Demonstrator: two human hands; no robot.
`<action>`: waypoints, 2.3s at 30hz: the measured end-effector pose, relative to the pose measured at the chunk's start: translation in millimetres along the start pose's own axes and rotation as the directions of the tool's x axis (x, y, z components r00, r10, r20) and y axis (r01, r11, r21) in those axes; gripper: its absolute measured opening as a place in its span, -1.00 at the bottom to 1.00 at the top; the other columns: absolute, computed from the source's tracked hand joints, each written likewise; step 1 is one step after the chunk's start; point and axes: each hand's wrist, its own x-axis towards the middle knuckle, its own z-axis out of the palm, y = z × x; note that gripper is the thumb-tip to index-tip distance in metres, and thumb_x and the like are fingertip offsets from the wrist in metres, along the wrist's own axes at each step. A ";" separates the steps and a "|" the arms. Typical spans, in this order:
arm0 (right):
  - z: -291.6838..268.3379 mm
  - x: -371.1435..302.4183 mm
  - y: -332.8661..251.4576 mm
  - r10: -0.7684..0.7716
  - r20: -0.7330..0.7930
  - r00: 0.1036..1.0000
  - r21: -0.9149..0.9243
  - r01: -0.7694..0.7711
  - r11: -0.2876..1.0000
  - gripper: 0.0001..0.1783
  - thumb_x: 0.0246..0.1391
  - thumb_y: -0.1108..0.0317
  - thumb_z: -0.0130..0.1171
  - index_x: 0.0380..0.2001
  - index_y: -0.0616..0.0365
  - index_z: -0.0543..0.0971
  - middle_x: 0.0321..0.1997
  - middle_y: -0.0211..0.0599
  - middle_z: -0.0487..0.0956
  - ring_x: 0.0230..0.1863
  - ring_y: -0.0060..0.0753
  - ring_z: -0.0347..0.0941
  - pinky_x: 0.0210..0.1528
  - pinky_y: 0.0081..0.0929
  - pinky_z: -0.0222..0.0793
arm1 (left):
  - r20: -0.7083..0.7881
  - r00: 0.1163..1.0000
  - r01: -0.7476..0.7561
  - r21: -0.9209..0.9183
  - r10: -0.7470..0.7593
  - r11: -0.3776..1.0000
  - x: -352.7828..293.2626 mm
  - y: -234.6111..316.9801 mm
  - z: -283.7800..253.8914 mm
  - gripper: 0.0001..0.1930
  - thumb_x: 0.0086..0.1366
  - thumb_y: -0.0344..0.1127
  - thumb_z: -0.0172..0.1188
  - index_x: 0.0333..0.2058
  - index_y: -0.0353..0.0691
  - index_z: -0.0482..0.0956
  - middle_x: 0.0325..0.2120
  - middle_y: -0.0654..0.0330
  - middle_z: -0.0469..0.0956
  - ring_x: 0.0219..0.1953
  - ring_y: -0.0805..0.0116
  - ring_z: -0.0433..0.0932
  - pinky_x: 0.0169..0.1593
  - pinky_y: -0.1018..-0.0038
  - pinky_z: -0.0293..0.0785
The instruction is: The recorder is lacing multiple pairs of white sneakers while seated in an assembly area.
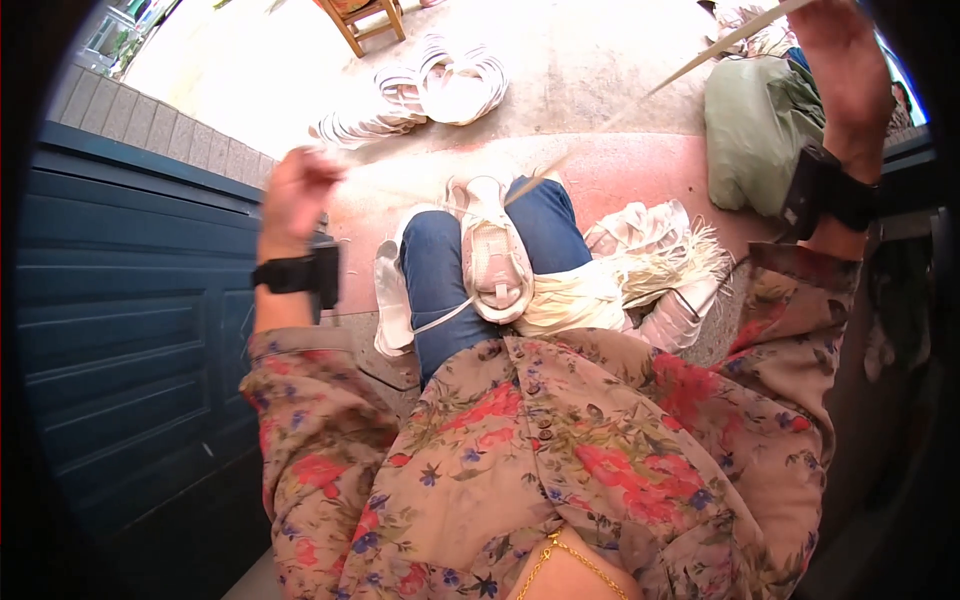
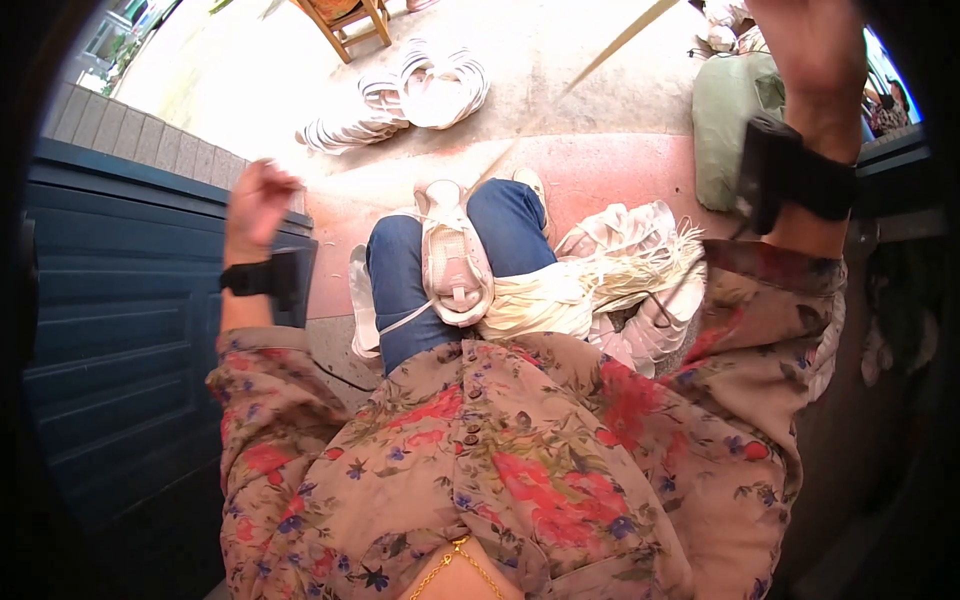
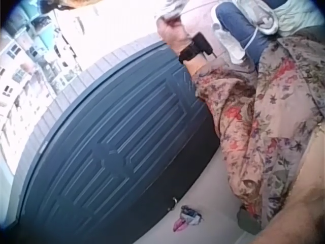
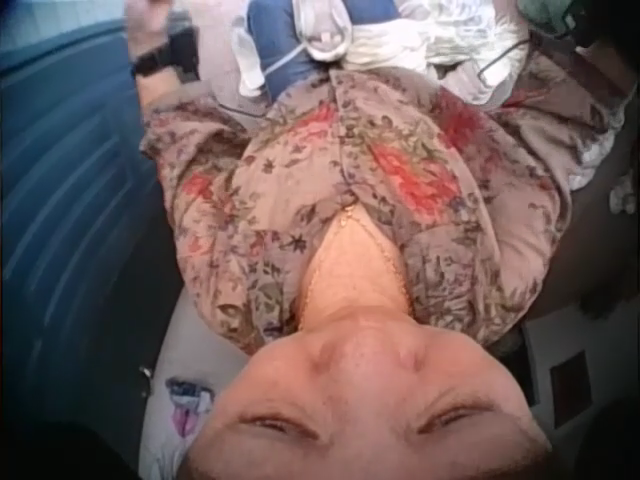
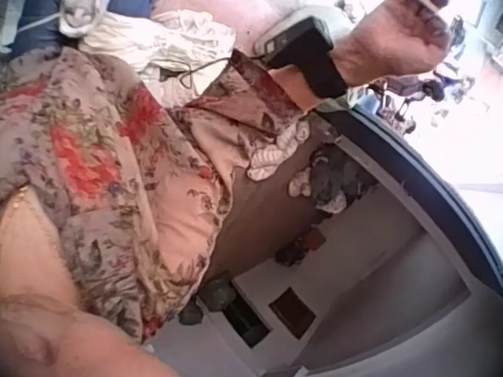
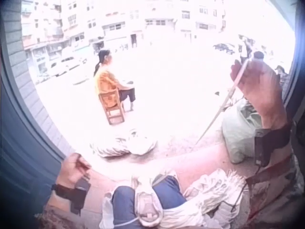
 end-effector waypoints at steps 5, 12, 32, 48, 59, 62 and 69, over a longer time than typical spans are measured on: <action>-217.6 -8.9 63.7 0.484 -0.174 0.857 -0.099 -0.504 0.858 -0.75 0.08 0.35 -0.11 -0.67 0.09 0.27 -0.66 -0.51 0.21 -0.59 -0.58 0.14 -0.52 -0.60 0.16 | -0.739 0.674 -0.231 -0.190 0.017 0.954 -101.8 61.4 -246.4 -0.71 0.31 -0.30 -0.23 -0.63 -0.10 0.18 -0.82 0.40 -0.01 -0.82 0.52 -0.06 -0.70 0.56 -0.08; -140.1 -187.8 233.8 0.460 0.325 0.826 -0.828 0.014 0.560 -0.87 0.04 0.40 0.00 -0.34 0.16 0.50 -0.53 -0.51 0.44 -0.53 -0.69 0.33 -0.53 -0.71 0.25 | -0.412 0.798 0.393 -0.196 -0.439 0.898 -65.1 -31.9 -137.3 -0.88 0.17 -0.36 0.08 -0.50 -0.12 0.33 -0.74 0.41 0.16 -0.74 0.60 0.12 -0.71 0.65 0.03; -41.5 -227.0 257.3 0.737 0.097 0.669 -0.969 -0.106 0.224 -0.71 0.01 0.28 -0.13 -0.47 0.30 0.48 -0.42 0.08 0.49 -0.30 0.09 0.41 -0.22 -0.13 0.30 | -0.039 0.989 0.090 0.919 -0.140 0.383 -63.3 -149.0 37.3 -0.78 0.21 -0.34 -0.01 -0.36 -0.41 0.50 -0.57 0.24 0.47 -0.56 0.51 0.37 -0.45 0.56 0.32; -23.2 -230.7 257.6 0.569 0.450 0.688 -0.874 0.471 0.121 -0.95 -0.23 0.46 0.03 -0.61 0.11 0.48 -0.54 -0.30 0.47 -0.42 -0.29 0.43 -0.36 -0.33 0.27 | 0.222 0.959 -0.235 0.970 0.175 0.058 -58.3 -159.5 51.5 -0.91 0.09 -0.43 0.01 -0.49 -0.31 0.44 -0.52 -0.02 0.46 -0.39 0.02 0.44 -0.30 0.23 0.35; -22.5 -236.5 257.9 0.315 0.418 0.852 -0.896 0.445 -0.013 -0.91 -0.21 0.35 0.07 -0.66 0.08 0.49 -0.54 -0.37 0.42 -0.32 -0.35 0.29 -0.29 -0.40 0.10 | 0.302 0.936 -0.280 0.950 0.180 -0.138 -61.5 -163.1 65.7 -0.89 0.05 -0.33 0.10 -0.54 -0.23 0.45 -0.54 0.09 0.45 -0.38 0.13 0.41 -0.32 0.30 0.31; -17.9 -239.3 249.0 0.409 0.410 0.815 -0.885 0.464 -0.038 -0.85 -0.21 0.27 0.10 -0.67 0.09 0.51 -0.53 -0.36 0.42 -0.31 -0.36 0.28 -0.27 -0.38 0.08 | 0.311 0.918 -0.229 0.922 0.246 -0.312 -72.0 -150.5 79.1 -0.84 0.01 -0.23 0.16 -0.56 -0.18 0.47 -0.54 0.16 0.46 -0.34 0.20 0.38 -0.34 0.31 0.26; -2.0 -239.8 239.5 0.640 0.280 0.716 -0.869 0.472 -0.149 -0.87 -0.23 0.36 0.09 -0.58 0.16 0.57 -0.46 -0.31 0.45 -0.23 -0.32 0.27 -0.24 -0.33 0.08 | 0.239 0.966 -0.177 0.890 0.100 -0.420 -81.7 -150.9 80.5 -0.81 -0.01 -0.24 0.17 -0.47 -0.24 0.52 -0.50 0.15 0.49 -0.31 0.17 0.38 -0.28 0.26 0.30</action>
